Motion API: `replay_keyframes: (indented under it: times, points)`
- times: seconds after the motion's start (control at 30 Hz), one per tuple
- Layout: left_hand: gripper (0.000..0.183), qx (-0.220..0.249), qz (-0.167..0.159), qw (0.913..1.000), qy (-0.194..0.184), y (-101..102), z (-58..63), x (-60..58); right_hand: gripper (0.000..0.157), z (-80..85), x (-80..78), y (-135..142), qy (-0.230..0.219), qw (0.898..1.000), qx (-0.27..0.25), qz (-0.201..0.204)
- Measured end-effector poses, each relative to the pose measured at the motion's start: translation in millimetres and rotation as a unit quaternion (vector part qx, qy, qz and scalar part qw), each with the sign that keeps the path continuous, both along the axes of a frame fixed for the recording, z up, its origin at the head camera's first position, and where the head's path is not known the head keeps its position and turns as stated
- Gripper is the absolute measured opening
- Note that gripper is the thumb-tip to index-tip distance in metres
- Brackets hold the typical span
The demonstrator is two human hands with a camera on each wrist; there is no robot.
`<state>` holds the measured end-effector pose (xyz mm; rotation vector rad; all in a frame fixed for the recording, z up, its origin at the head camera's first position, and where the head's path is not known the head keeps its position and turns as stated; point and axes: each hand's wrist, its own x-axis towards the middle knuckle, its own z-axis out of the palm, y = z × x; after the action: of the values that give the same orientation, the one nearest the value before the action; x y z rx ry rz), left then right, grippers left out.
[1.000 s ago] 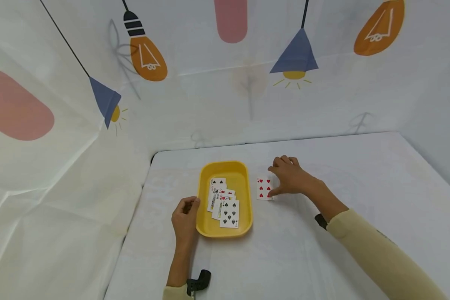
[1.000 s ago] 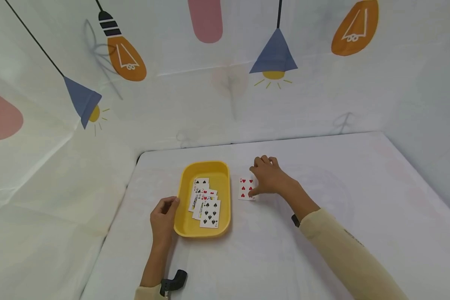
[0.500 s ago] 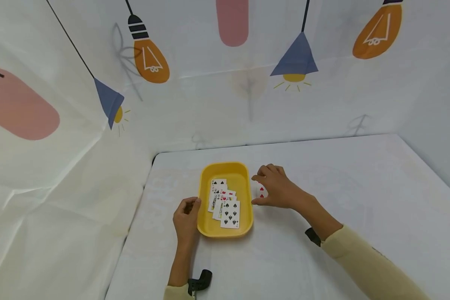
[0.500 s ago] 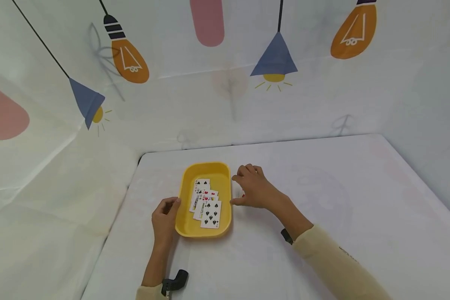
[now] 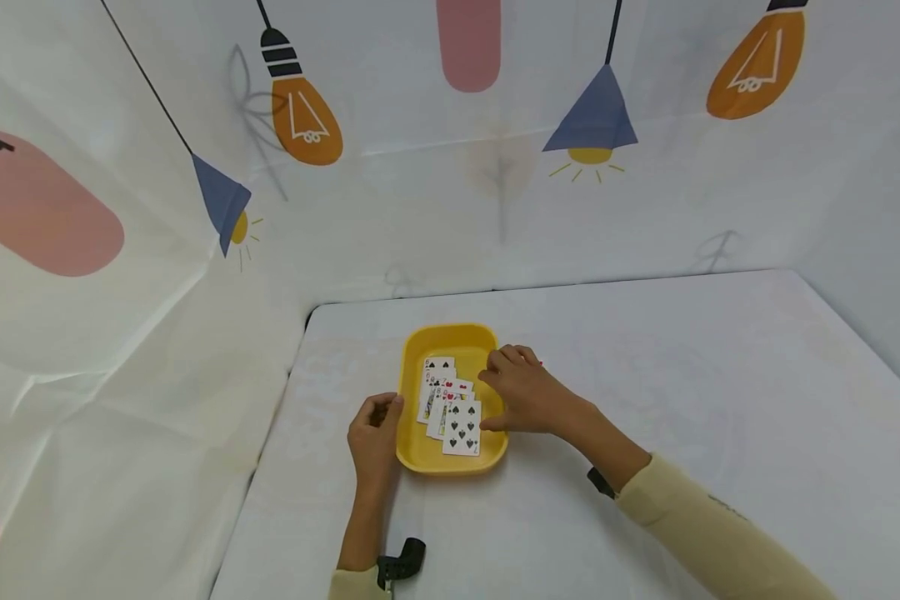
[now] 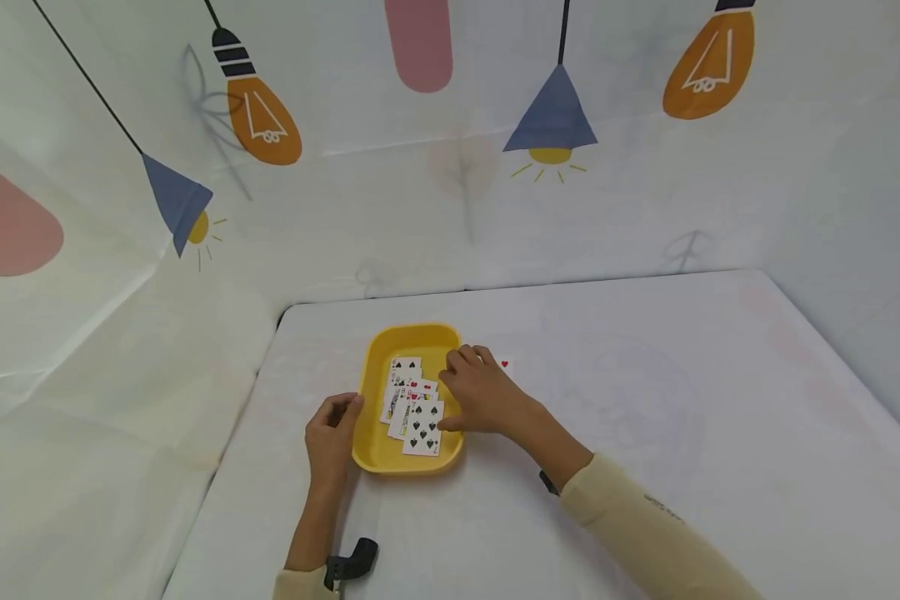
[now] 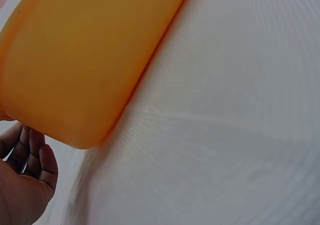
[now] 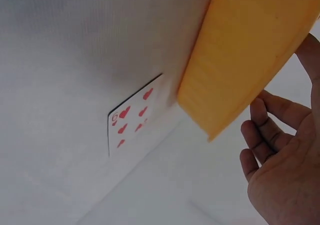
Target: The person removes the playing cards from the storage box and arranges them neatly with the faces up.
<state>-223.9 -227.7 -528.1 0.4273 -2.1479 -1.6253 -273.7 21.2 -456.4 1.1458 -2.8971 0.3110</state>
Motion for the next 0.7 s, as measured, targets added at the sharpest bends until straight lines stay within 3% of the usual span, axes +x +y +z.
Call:
replay_keyframes:
  times: [0.33, 0.7]
  points:
    - [0.023, -0.009, -0.002, 0.9999, 0.006, 0, 0.8, 0.9, 0.073, -6.7, 1.9, -14, 0.02, 0.998, 0.05, 0.023]
    - [0.022, -0.003, -0.002, 1.0, 0.002, 1, 1.1, -0.6, 0.074, -10.7, 3.2, -30, 0.005, 0.995, 0.1, 0.009]
